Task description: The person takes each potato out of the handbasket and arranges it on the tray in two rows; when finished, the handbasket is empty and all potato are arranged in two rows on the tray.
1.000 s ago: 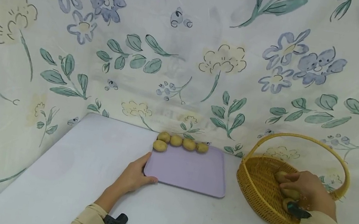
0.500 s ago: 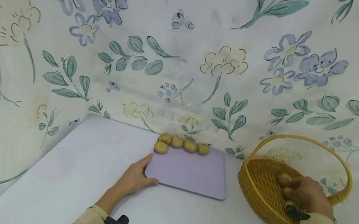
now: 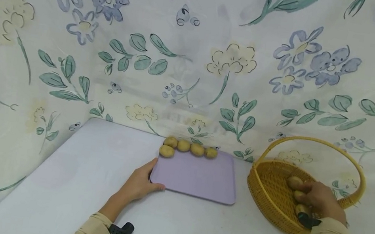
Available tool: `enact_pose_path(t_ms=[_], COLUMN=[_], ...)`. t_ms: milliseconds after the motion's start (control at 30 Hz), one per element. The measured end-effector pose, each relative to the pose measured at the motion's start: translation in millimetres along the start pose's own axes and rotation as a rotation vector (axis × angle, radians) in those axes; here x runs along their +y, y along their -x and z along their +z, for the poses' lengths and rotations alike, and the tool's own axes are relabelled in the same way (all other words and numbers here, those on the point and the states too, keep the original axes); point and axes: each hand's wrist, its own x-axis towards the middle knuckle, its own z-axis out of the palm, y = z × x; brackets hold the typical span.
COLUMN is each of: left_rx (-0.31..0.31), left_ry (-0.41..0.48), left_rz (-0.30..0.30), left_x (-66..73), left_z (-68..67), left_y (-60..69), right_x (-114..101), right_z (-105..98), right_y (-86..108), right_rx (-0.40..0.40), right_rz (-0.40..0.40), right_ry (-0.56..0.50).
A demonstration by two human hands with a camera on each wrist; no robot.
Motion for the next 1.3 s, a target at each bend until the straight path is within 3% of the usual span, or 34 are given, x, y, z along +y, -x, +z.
enact_pose_path(t_ms=[167, 433, 667, 900, 1100, 1300], left_rx=[-0.009, -0.007, -0.020, -0.006, -0.009, 0.001], left_ry=[-0.019, -0.014, -0.003, -0.009, -0.001, -0.009], left_rz=[-0.008, -0.014, -0.014, -0.012, -0.011, -0.003], left_x=[-3.6, -3.3, -0.8, -1.5, -0.5, 1.5], left_z=[0.0, 1.7, 1.2, -0.4, 0.6, 1.0], left_y=[-2.4, -1.3, -0.4, -0.5, 1.7, -0.3], right_x=[-1.3, -1.9, 1.5, 3.1, 6.6, 4.0], right_z=[0.5, 5.4, 9.4, 10.6, 17.4, 20.3], right_y=[-1.7, -1.6, -4.7, -8.5, -6.4, -1.2], right_rx=[-0.014, -0.021, 0.049, 0.075, 0.105, 0.080], right_rz=[0.021, -0.022, -0.111, -0.160, -0.187, -0.142], right_ry=[0.029, 0.022, 0.158, 0.214, 0.198, 0.074])
